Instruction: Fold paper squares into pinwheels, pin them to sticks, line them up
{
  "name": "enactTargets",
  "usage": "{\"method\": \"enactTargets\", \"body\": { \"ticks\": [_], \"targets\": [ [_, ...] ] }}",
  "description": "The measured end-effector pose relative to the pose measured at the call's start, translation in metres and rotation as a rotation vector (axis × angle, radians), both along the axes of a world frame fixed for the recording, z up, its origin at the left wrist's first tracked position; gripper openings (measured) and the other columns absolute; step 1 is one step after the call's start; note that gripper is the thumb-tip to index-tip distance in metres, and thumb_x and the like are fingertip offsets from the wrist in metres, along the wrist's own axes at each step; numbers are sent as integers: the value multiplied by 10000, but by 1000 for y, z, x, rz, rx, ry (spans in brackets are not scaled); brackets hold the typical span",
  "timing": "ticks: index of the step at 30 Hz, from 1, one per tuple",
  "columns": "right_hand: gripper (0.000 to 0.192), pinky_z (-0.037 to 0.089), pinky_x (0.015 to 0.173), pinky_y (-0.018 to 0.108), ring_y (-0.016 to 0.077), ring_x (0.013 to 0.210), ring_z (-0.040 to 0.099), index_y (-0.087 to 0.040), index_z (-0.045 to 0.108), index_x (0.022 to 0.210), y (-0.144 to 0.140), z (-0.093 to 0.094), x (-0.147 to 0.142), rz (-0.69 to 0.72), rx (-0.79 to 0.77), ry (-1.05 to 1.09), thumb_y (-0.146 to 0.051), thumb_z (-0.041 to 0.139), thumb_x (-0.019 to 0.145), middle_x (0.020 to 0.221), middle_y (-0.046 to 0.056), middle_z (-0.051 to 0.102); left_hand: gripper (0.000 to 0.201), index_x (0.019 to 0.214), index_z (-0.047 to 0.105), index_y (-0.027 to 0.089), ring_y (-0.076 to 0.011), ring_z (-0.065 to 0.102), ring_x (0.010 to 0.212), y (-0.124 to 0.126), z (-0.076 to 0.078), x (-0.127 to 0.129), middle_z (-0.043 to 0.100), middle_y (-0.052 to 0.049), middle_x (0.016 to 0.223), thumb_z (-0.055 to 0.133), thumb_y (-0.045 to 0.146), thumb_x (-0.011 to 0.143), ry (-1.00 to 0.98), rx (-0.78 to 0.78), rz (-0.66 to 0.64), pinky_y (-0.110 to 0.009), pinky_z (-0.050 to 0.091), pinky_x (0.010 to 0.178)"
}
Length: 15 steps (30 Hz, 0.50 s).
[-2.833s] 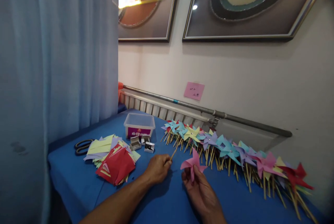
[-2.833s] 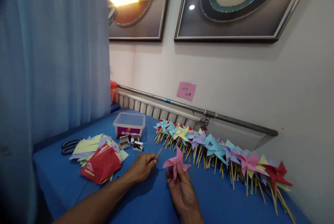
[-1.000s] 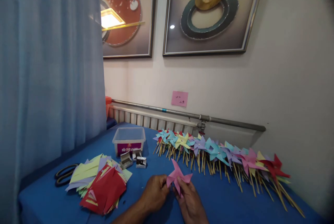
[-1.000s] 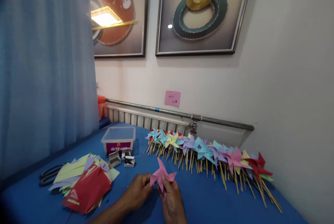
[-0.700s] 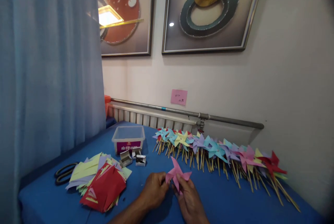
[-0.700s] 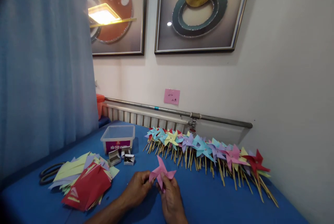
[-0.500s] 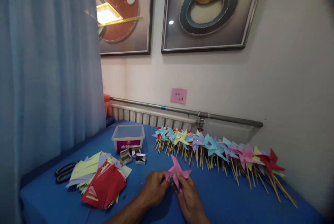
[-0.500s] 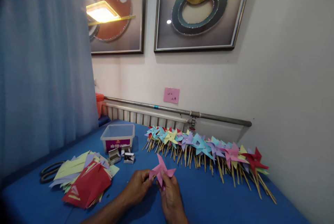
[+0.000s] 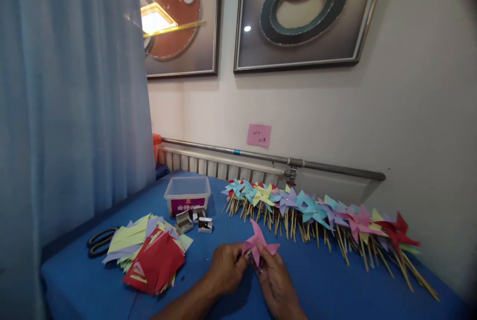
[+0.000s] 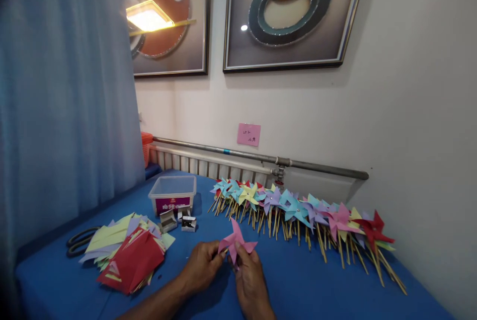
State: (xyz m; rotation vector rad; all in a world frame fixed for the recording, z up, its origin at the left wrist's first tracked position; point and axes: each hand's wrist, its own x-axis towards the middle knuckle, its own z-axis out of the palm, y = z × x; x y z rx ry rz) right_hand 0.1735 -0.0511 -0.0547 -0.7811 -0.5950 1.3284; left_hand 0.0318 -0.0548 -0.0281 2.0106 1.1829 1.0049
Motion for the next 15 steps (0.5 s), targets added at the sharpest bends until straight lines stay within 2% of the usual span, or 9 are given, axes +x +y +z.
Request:
{"method": "enactTargets", "body": {
  "ticks": [6,12,15],
  "targets": [
    [328,537,638,315,207,676,675,-203,713,739,2,-4,2,24,21,-4,-359,946,568,675,-6,720,253,705,618,161,-128,486,639,2,3,1,569,17,653,489,284,885,-40,-62,60,-249,289,615],
    [320,477,527,276,171,597,622,-208,713,724,1,-2,3,35,35,-3,-384,944,588,624,-22,684,272,687,599,164,-124,476,634,4,0,1,549,22,638,485,296,896,-44,-31,73,-252,282,617],
    [316,474,516,250,138,585,598,-211,703,721,1,0,6,32,16,15,-332,958,579,635,-39,682,233,691,603,165,-132,495,647,5,0,0,567,16,648,482,249,872,-54,-32,120,-257,278,621]
  ]
}}
